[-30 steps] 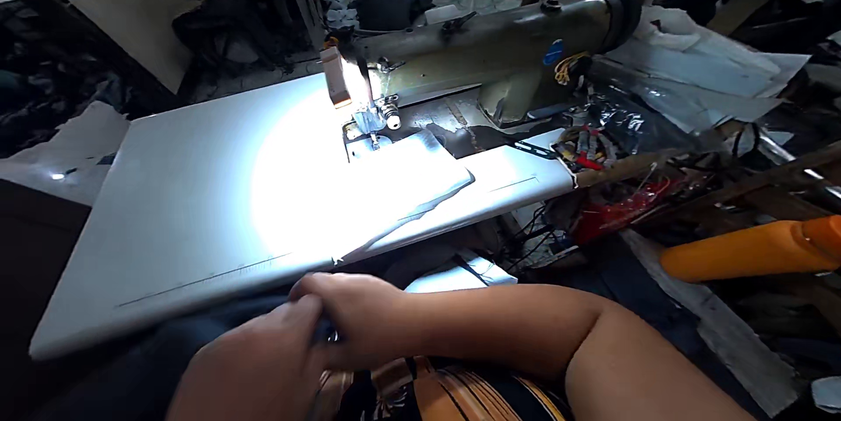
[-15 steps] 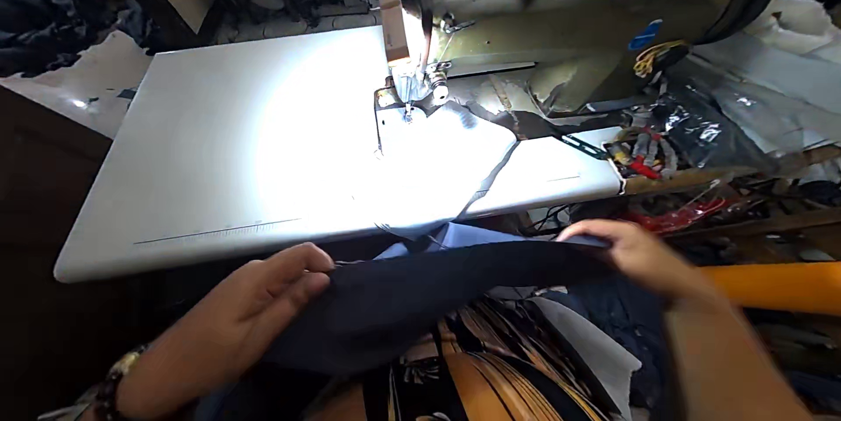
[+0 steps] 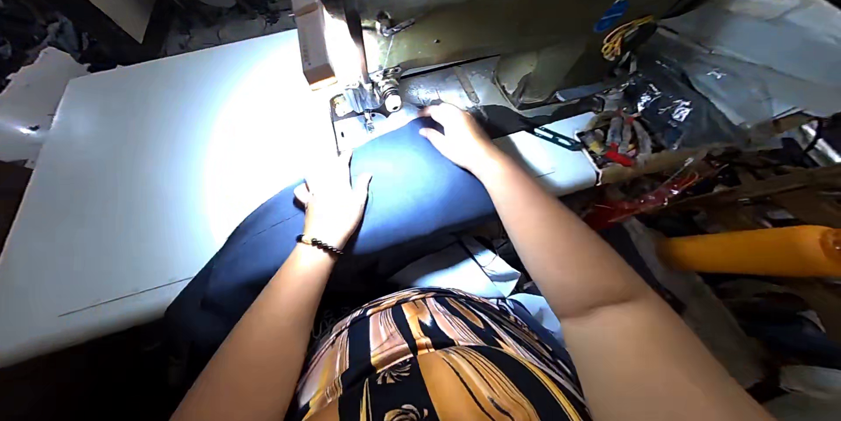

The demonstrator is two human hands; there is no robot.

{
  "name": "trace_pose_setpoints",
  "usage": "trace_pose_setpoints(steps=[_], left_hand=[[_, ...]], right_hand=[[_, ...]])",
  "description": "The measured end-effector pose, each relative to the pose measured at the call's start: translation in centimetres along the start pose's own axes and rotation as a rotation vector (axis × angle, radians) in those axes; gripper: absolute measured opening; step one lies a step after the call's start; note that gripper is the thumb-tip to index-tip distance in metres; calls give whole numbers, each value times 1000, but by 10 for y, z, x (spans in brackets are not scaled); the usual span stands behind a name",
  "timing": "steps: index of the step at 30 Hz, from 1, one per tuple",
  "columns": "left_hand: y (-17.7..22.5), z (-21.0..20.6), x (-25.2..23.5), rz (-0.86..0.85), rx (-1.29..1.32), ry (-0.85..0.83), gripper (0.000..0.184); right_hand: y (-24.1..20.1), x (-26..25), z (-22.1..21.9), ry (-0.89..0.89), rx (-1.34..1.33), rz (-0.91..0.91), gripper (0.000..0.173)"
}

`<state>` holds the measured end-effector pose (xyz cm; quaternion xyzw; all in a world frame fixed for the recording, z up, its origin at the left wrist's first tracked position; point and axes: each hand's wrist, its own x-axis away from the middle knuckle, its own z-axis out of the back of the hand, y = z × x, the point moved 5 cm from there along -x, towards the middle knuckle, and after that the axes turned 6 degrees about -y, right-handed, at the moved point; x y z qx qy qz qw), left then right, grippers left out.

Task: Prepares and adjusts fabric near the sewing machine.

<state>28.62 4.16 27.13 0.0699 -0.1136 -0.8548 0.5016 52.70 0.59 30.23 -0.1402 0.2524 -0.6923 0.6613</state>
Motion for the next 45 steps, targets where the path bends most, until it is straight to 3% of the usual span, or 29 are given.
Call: trace_pose_setpoints(steps=[3, 6, 11, 15, 19, 24, 28, 30, 34, 39, 45], left_hand=[[-30, 11, 0, -202, 2, 64, 43], [-48, 17, -4, -309, 65, 33, 41], [-30, 20, -13, -156, 180, -74, 40], [-26, 10, -14, -127, 184, 77, 43], [-24, 10, -12, -190, 172, 106, 33], [-16, 12, -6, -329, 185, 142, 22], [-14, 12, -4, -366, 230, 147, 19], [-13, 13, -3, -359, 248, 145, 17], [-14, 19, 2, -336, 303, 196, 25], [-19, 24, 5, -349, 401, 225, 19], [-18, 16, 1, -462, 419, 117, 28]], right_hand=[[25, 57, 31, 197, 132, -125, 32], [68, 97, 54, 320, 275, -351, 36], [83, 98, 40, 337, 325, -301, 31], [87, 99, 40, 339, 297, -284, 35], [57, 91, 30, 363, 57, -74, 26], [-22, 45, -8, 166, -50, 190, 28], [-39, 8, -24, -127, 14, 94, 57], [-37, 2, -28, -199, 14, 12, 60], [-36, 32, -32, -66, -57, 18, 40], [-36, 63, -34, 112, -66, 73, 23], [-53, 89, -33, 46, -37, 70, 20]])
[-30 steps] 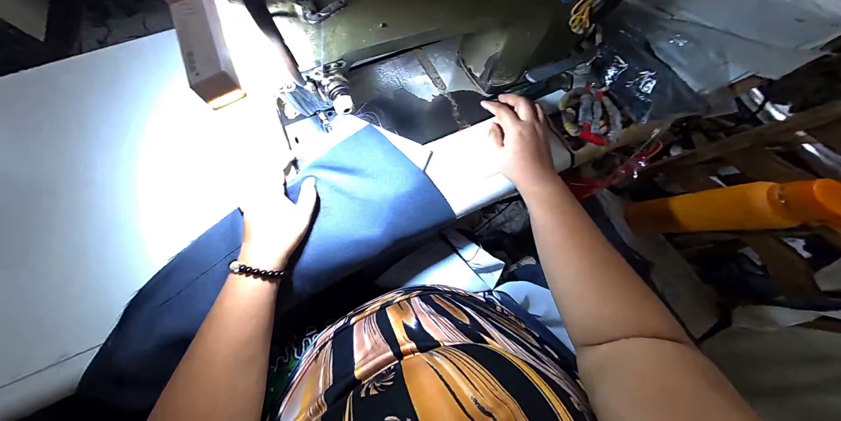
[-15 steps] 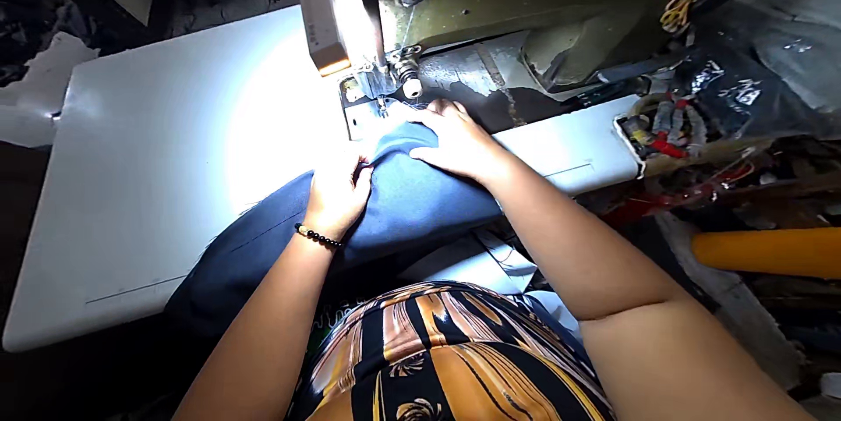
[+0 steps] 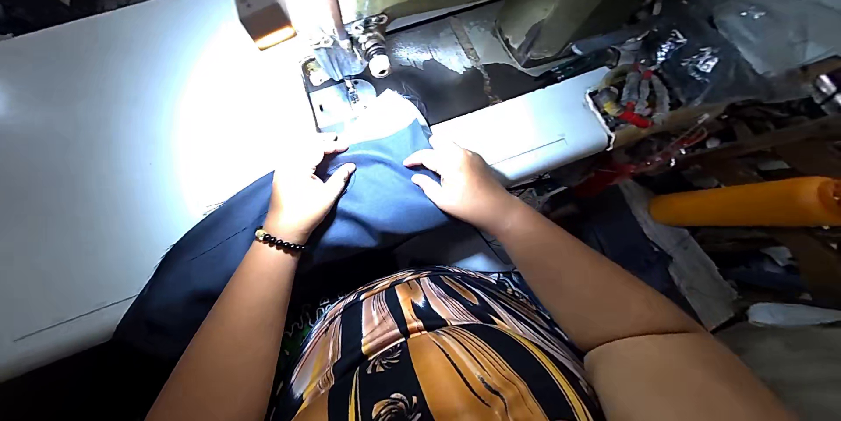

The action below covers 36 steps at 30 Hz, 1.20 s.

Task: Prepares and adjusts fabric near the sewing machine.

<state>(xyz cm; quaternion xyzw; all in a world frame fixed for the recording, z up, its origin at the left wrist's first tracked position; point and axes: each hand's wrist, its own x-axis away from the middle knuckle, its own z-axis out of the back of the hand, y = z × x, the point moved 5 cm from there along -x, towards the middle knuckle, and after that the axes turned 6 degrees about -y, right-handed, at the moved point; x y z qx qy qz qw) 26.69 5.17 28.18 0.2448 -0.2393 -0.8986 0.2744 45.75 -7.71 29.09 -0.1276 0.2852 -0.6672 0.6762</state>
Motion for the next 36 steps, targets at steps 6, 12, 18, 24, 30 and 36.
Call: trace_pose_setpoints(steps=[6, 12, 18, 24, 30, 36], left_hand=[[4, -5, 3, -71, -49, -77, 26], [15, -8, 5, -239, -149, -57, 25], [15, -10, 9, -250, -172, -64, 26], [8, -11, 11, -209, -175, -101, 33], [-8, 2, 9, 110, -69, 2, 65], [-13, 32, 19, -10, -61, -277, 47]], right_hand=[[1, -6, 18, 106, -8, 90, 17], [26, -53, 17, -36, -285, -86, 69], [40, -58, 10, 116, -358, -85, 29], [34, -57, 2, 259, -276, 170, 23], [21, -53, 7, 115, -331, 137, 25], [3, -32, 27, 279, -302, 280, 21]])
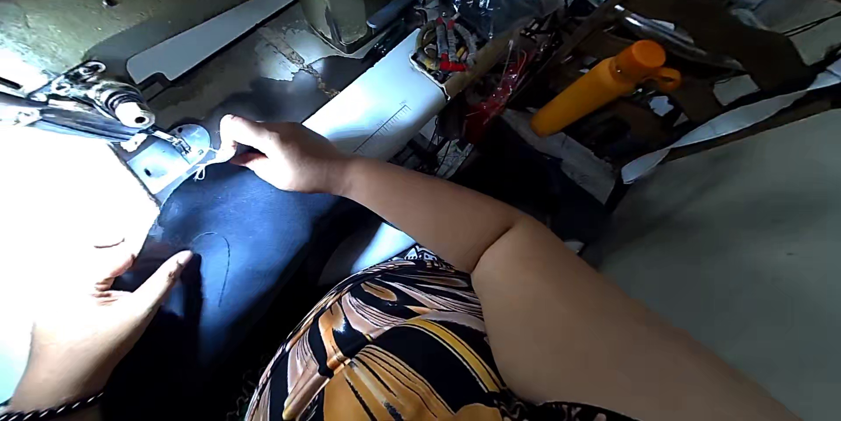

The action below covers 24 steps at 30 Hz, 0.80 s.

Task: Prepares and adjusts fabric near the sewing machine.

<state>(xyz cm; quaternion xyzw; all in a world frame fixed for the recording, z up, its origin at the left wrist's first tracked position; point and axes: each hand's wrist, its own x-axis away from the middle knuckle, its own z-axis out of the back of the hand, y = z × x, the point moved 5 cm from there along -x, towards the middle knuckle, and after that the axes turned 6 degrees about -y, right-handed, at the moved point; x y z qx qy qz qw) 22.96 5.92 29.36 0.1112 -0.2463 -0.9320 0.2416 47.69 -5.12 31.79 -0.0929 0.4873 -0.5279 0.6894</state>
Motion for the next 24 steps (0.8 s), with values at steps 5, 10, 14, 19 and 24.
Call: trace_pose_setpoints(steps=[5, 10, 14, 19, 24], left_hand=[[26, 14, 38, 300, 50, -331, 40], [47, 3, 66, 277, 114, -245, 33], [53, 8, 66, -39, 223, -60, 32], [55, 16, 65, -2, 198, -7, 20], [45, 16, 68, 85, 177, 10, 38]], right_hand=[[-19, 9, 34, -17, -182, 77, 14], [-16, 32, 60, -7, -374, -94, 30], [-7, 54, 63, 16, -450, -273, 52], [-3, 66, 61, -7, -534, -460, 40], [1, 66, 60, -8, -585, -450, 31]])
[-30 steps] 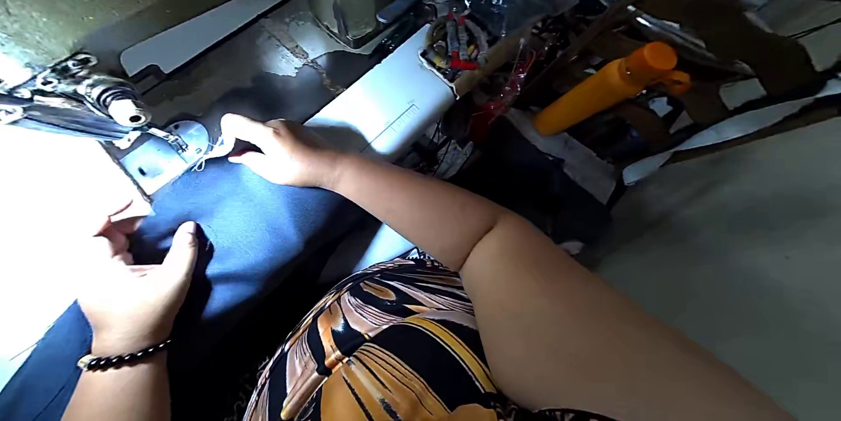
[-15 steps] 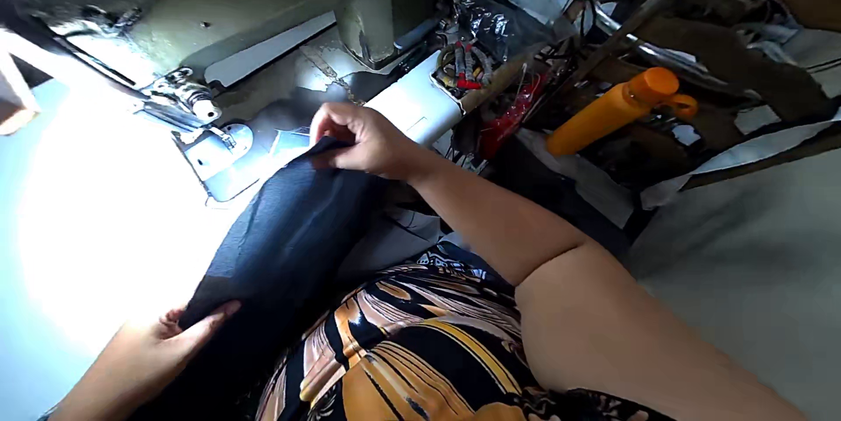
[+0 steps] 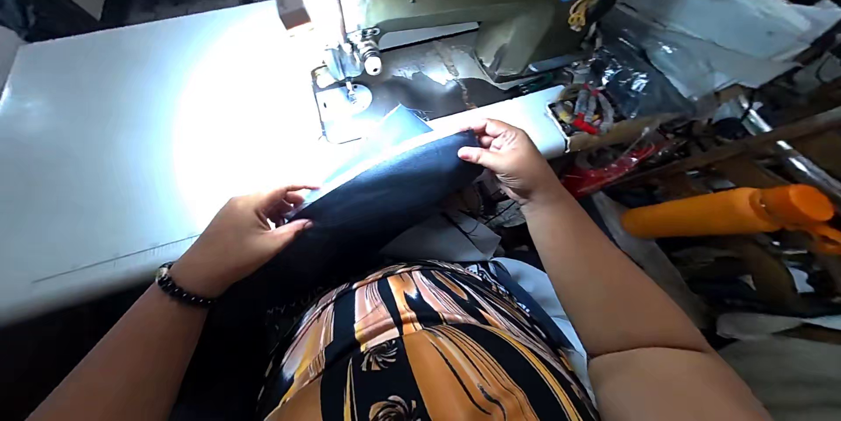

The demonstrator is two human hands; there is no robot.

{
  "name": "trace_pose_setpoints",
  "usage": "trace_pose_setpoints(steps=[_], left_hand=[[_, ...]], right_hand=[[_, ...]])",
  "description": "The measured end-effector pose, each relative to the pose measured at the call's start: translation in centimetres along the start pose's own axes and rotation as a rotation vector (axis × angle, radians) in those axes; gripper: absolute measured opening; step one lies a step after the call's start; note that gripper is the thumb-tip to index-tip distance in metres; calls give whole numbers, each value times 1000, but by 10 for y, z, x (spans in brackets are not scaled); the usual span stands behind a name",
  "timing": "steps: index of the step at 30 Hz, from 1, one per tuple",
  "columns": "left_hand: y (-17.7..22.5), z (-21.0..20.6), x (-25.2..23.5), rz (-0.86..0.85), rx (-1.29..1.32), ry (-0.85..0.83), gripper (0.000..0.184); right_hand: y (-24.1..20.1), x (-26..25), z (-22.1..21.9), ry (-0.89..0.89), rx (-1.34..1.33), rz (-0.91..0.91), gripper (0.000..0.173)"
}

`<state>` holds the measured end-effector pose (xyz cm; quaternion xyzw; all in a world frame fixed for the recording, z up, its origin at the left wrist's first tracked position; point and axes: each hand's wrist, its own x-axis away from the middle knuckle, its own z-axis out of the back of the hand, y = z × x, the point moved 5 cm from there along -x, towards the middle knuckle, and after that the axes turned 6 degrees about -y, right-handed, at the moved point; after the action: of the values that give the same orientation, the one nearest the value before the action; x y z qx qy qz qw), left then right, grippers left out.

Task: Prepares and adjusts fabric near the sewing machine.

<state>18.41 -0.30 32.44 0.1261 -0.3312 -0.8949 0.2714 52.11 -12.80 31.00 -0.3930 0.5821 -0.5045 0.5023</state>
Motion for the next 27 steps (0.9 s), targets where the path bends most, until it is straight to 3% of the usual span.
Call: trace_pose_setpoints(steps=[2, 5, 8, 18, 21, 27], left_hand=[[3, 1, 2, 54, -71, -8, 46], [7, 0, 7, 143, -144, -45, 29], [7, -1, 10, 179, -174, -49, 21], [16, 6, 10, 283, -223, -1, 26], [7, 4, 11, 263, -221, 60, 19], [-3, 1, 13, 227, -210, 182, 18]], right_hand=[[-2, -1, -2, 10, 51, 40, 41], [-6, -2, -5, 18, 121, 113, 48], [-8, -5, -7, 14, 159, 142, 46], [-12, -13, -10, 63, 284, 108, 40], [-8, -14, -11, 12, 230, 83, 46], [-7, -15, -13, 21, 326, 76, 33]])
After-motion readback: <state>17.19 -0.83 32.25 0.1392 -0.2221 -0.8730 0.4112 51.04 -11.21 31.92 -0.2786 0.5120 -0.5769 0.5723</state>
